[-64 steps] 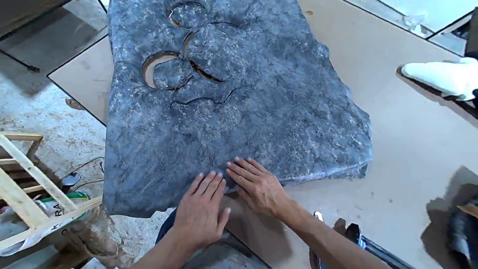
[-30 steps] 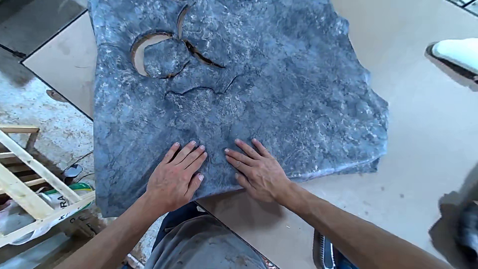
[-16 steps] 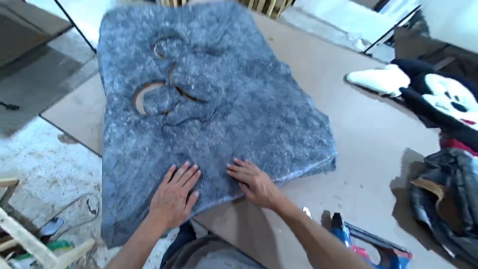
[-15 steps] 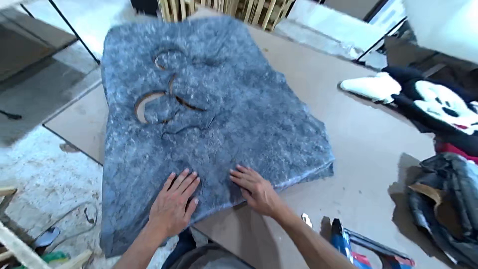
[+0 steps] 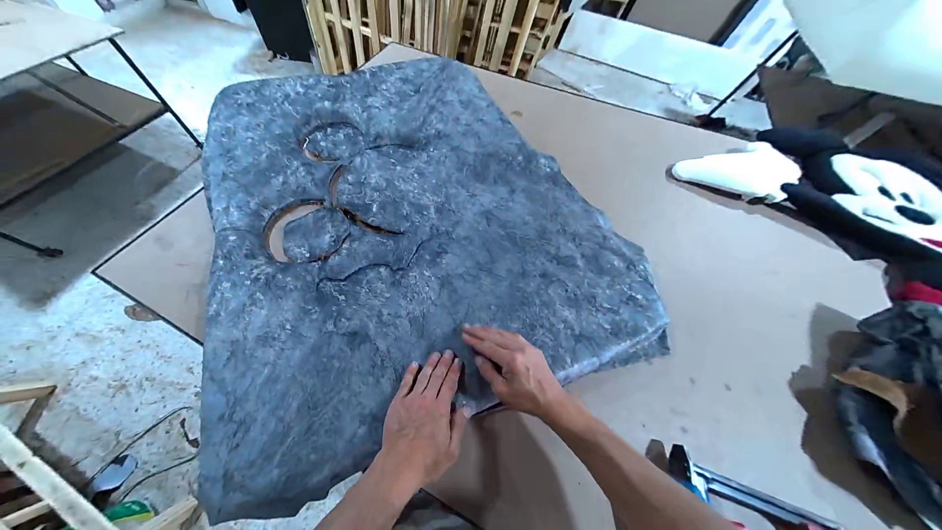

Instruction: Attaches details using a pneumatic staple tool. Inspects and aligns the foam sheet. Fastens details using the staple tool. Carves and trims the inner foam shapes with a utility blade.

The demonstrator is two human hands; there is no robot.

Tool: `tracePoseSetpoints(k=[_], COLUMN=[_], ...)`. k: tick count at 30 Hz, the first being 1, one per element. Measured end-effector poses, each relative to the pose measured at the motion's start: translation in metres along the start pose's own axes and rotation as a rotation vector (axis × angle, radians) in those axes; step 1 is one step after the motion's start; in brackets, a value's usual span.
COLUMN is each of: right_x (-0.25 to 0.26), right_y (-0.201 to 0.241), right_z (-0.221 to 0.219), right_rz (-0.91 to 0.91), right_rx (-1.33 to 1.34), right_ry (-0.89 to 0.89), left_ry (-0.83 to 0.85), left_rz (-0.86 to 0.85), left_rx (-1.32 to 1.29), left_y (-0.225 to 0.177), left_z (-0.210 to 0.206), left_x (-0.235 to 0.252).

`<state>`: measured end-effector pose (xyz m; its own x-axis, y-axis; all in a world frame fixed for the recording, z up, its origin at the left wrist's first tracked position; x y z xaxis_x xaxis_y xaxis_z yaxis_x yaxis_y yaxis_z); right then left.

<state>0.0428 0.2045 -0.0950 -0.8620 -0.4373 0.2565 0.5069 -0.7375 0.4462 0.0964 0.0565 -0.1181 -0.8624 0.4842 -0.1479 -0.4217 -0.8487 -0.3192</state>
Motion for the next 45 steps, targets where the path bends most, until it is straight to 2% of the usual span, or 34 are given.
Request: tracePoseSetpoints(k=[3, 6, 8, 15, 17, 20, 22, 25, 27, 29, 33, 36, 39, 41, 43, 45], right_x=[0.03, 0.056, 0.062, 0.063, 0.06, 0.058, 0.059, 0.057, 0.055, 0.052, 0.05, 0.054, 0.066, 0.087, 0.114, 0.136], right_y=[0.004, 0.007, 0.007, -0.004, -0.004, -0.004, -0.004, -0.004, -0.001, 0.002, 0.002, 0.002, 0.03, 0.073, 0.114, 0.136], right_z=[-0.023, -0.039, -0.045, -0.05, -0.05, -0.048, -0.047, -0.048, -0.049, -0.046, -0.043, -0.04, -0.051, -0.076, -0.107, -0.133], right_rz=[0.114, 0.157, 0.148, 0.103, 0.103, 0.105, 0.12, 0.14, 0.146, 0.149, 0.127, 0.038, -0.161, -0.272, -0.322, -0.335], right_rx=[-0.175, -0.239, -0.241, -0.152, -0.149, -0.139, -0.139, -0.146, -0.155, -0.161, -0.14, -0.115, -0.119, -0.078, -0.021, -0.052], right_ry=[0.195, 0.348, 0.395, 0.481, 0.452, 0.391, 0.346, 0.266, 0.217, 0.164, 0.088, 0.018, -0.022, 0.062, 0.156, 0.192], left_ry=[0.078, 0.122, 0.163, 0.134, 0.127, -0.022, -0.125, -0.276, -0.21, -0.132, -0.016, -0.016, 0.045, 0.102, 0.105, 0.101], left_rz=[0.022, 0.043, 0.061, 0.044, 0.009, -0.03, 0.047, 0.155, 0.157, 0.087, -0.023, -0.088, -0.089, -0.086, -0.109, -0.156], left_rx=[-0.051, -0.093, -0.127, -0.159, -0.208, -0.394, -0.3, -0.003, 0.123, 0.174, 0.167, 0.171, 0.149, 0.139, 0.128, 0.108], left_y=[0.001, 0.002, 0.002, 0.003, 0.006, 0.037, 0.081, 0.16, 0.2, 0.22, 0.23, 0.231, 0.232, 0.231, 0.23, 0.232], left_z=[0.0, 0.001, 0.002, 0.005, 0.007, 0.039, 0.072, 0.1, 0.102, 0.098, 0.091, 0.086, 0.087, 0.085, 0.085, 0.088], left_x=[0.0, 0.005, 0.005, 0.007, 0.007, 0.004, -0.007, -0.034, -0.042, -0.038, -0.027, -0.023, -0.007, 0.004, 0.011, 0.015])
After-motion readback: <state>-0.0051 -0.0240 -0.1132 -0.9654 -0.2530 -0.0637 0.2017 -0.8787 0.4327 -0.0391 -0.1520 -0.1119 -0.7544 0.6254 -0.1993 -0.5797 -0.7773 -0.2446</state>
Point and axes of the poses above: each hand's wrist, its own x-axis towards the middle knuckle, its own z-axis out of the back of the hand, y = z × x, the point moved 8 cm from there along x, towards the middle knuckle, and after that the axes turned 1 degree about -y, right-handed, at the moved point
